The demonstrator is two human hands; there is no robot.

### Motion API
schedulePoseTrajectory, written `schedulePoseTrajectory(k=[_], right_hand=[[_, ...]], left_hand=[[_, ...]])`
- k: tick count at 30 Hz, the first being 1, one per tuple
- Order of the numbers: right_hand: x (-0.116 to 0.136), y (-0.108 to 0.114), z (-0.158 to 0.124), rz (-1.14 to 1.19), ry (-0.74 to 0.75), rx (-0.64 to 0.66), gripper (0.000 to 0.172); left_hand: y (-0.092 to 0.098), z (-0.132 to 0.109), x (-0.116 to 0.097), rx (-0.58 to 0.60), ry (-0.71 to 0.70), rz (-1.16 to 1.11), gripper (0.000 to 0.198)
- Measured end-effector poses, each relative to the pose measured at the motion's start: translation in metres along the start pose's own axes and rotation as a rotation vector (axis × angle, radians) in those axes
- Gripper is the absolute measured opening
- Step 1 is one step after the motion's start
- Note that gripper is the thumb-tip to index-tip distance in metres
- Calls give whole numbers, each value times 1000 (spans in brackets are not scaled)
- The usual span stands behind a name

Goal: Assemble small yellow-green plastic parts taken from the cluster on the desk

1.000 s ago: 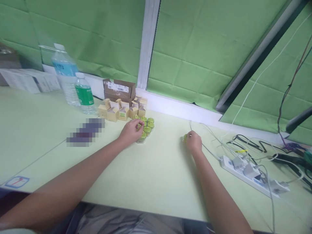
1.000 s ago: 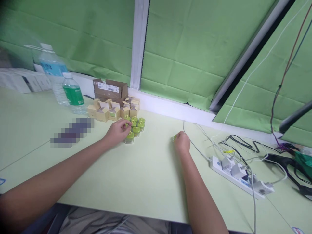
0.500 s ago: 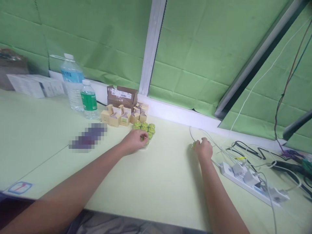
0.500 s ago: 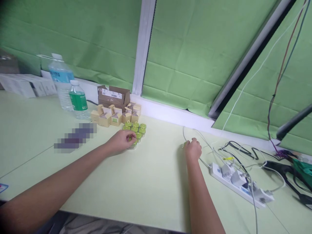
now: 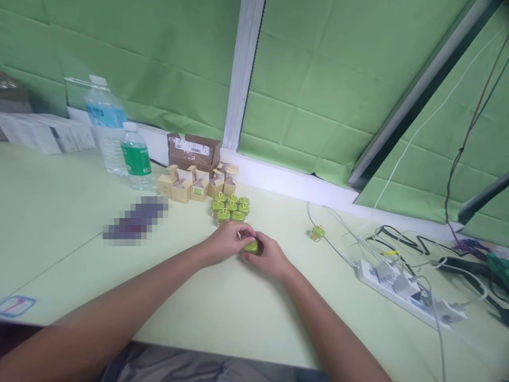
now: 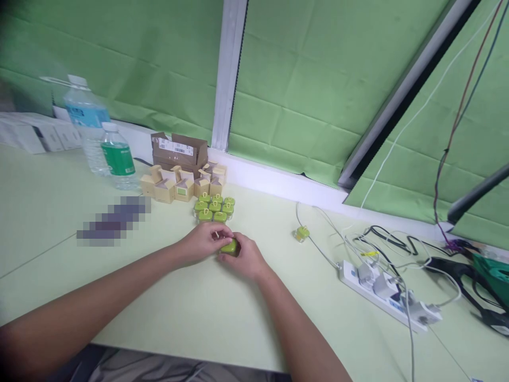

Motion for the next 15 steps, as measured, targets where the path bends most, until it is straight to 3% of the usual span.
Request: schedulePoseTrajectory(k=[7,15], right_hand=[[-4,7,2,-75,-30,-51,39],[-3,9,1,-120,24,-67,47]], left_hand=[[1,0,-1,-19,3,8,18],[6,3,9,-66,34,-65,23]])
Point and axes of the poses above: each hand's wrist, its own z-axis towards the middle knuckle, its own y-axis out of the back of the hand, x = y × z, the point moved 8 cm from there along z, towards the middle knuckle, and after that the axes turned 3 degrees about z, right-handed, at the moved point
